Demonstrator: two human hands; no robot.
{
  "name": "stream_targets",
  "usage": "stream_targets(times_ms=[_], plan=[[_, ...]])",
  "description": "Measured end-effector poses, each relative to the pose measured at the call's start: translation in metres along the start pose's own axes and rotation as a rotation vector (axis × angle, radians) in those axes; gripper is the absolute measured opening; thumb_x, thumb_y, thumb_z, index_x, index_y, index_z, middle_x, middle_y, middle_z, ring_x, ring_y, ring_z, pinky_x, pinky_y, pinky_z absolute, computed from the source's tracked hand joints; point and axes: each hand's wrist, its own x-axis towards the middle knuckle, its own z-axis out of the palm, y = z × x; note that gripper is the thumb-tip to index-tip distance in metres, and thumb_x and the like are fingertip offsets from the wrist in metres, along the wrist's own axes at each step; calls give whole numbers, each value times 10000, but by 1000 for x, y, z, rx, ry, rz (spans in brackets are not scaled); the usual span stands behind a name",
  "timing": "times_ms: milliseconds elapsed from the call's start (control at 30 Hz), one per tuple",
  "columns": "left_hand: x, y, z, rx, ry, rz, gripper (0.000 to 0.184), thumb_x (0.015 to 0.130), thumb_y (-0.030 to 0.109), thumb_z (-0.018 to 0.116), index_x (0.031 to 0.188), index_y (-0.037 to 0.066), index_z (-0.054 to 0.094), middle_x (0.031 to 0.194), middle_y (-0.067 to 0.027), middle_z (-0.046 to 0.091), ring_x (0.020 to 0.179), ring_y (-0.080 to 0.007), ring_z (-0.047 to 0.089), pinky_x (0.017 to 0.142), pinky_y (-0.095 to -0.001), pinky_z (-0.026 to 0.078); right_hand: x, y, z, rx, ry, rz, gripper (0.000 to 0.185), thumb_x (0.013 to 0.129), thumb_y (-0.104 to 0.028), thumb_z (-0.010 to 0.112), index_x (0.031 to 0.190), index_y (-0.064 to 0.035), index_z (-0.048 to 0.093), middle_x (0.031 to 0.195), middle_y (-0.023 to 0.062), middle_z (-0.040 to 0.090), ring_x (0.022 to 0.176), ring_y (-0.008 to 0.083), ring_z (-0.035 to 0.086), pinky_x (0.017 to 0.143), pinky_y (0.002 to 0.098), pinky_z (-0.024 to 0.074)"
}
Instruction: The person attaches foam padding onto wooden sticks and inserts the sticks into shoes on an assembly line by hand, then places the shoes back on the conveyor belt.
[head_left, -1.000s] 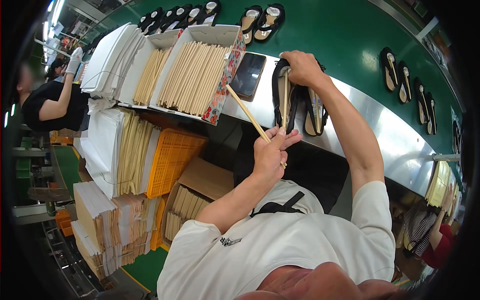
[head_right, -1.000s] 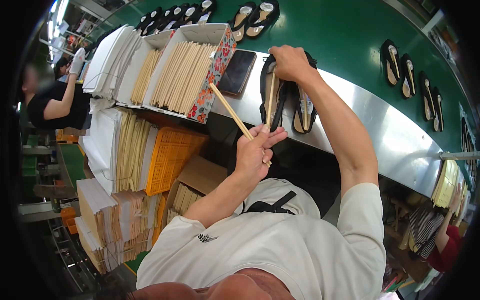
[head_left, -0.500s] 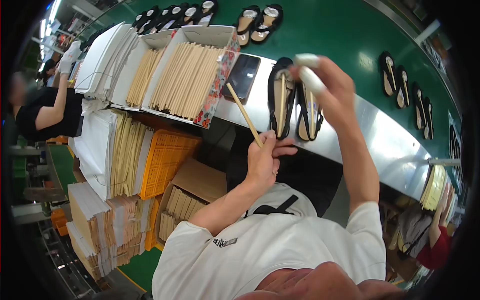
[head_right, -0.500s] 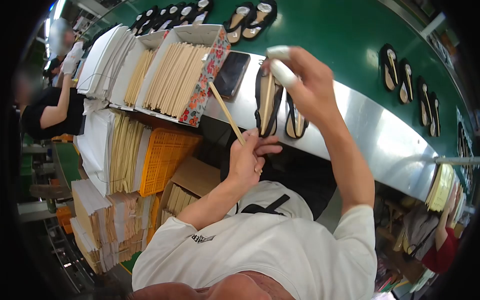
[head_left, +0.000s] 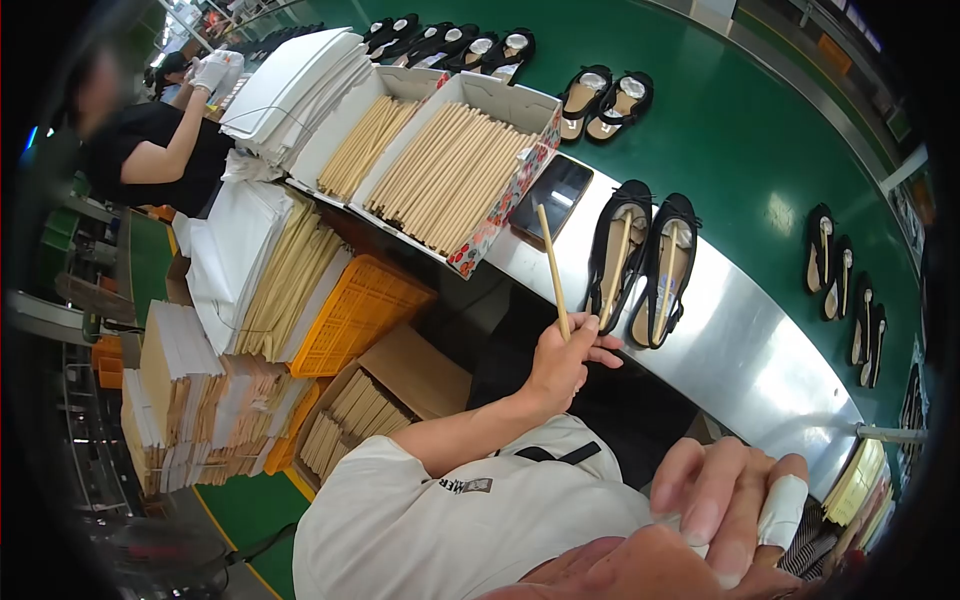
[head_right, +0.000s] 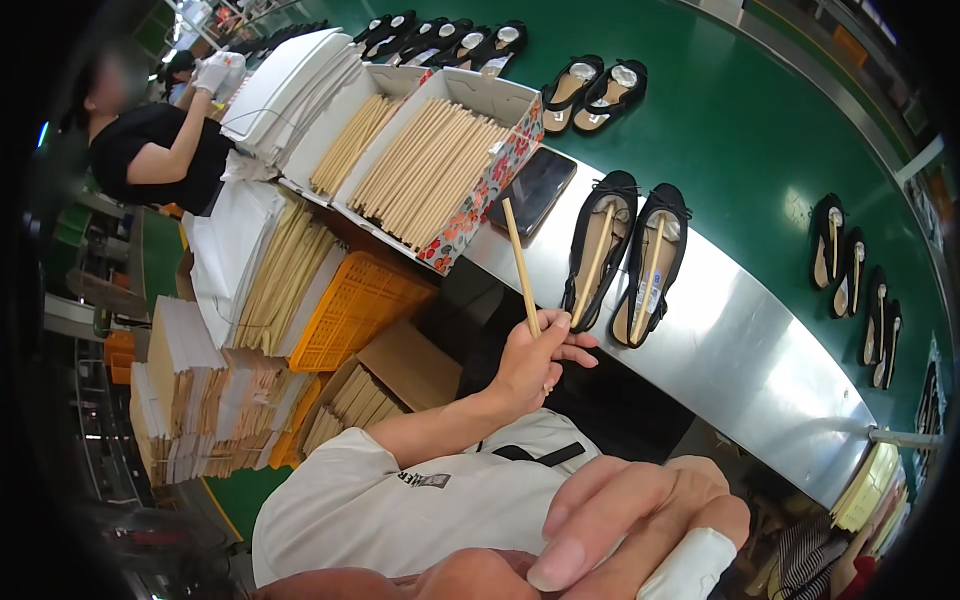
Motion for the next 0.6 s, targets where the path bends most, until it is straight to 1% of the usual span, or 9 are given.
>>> stream_targets(times_ms=[67, 100, 133, 167, 200, 267, 400, 500, 600], plan=[[1, -1, -1, 3, -7, 8, 297, 1096, 313, 535, 1180, 29, 524, 1059, -186, 722, 833, -187, 759, 410, -190, 377, -8, 11, 3, -81, 208, -78, 238, 1058, -244, 636, 970, -22, 622, 796, 211, 750, 575, 298, 674, 636, 391, 548], [0, -1, -2, 4, -12, 12, 302, 1096, 315, 536, 1179, 25, 526, 1052, -184, 723, 828, -185, 758, 410, -190, 380, -2, 7, -2, -73, 202, -80, 238, 1058, -244, 636, 970, -22, 622, 796, 211, 750, 575, 298, 674, 636, 391, 548], [1, -1, -2, 7, -9, 19, 302, 1096, 315, 536, 1179, 25, 526, 1052, -184, 723, 828, -185, 758, 410, -190, 380, 7, -1, -10, -27, 14, -27, 215, 1035, -284, 673, 1035, -80, 605, 888, 135, 777, 825, 260, 670, 753, 418, 505], [1, -3, -2, 8, -9, 20, 312, 1096, 318, 538, 1185, 19, 527, 1047, -183, 724, 826, -184, 757, 411, -189, 381, 13, -6, -14, 16, -173, 26, 239, 1012, -324, 711, 1100, -138, 588, 981, 60, 805, 1075, 223, 666, 870, 445, 462], [2, -3, -3, 8, -8, 21, 323, 1096, 321, 540, 1192, 13, 528, 1042, -182, 724, 823, -182, 756, 412, -187, 383, 13, -5, -15, 19, -177, 24, 239, 1012, -324, 711, 1100, -138, 588, 981, 60, 805, 1075, 223, 666, 870, 445, 462], [2, -4, -4, 10, -13, 29, 334, 1096, 324, 541, 1204, 8, 527, 1042, -182, 724, 823, -181, 756, 413, -187, 384, 14, -2, -17, 23, -164, -7, 232, 1007, -332, 719, 1058, -146, 590, 946, 55, 808, 1023, 211, 689, 881, 403, 440], [1, -4, -3, 2, -17, 36, 359, 1096, 334, 543, 1225, 0, 527, 1039, -179, 724, 822, -180, 756, 414, -186, 384, 15, 0, -14, -6, -135, -36, 232, 1001, -330, 728, 1063, -144, 605, 925, 59, 809, 970, 203, 706, 879, 395, 442], [1, -4, -3, 0, -21, 35, 351, 1097, 329, 541, 1226, 3, 526, 1050, -182, 723, 822, -180, 755, 411, -187, 381, 11, -1, -25, -2, -166, -64, 237, 998, -325, 730, 1084, -138, 614, 924, 63, 809, 933, 207, 715, 871, 392, 446], [0, -1, -1, 19, -1, 30, 335, 1103, 317, 531, 1225, 5, 525, 1057, -188, 723, 822, -182, 757, 412, -186, 380, 22, -7, -39, -21, -194, -67, 231, 1000, -274, 731, 1132, -119, 622, 911, 66, 810, 917, 212, 726, 886, 398, 458]])
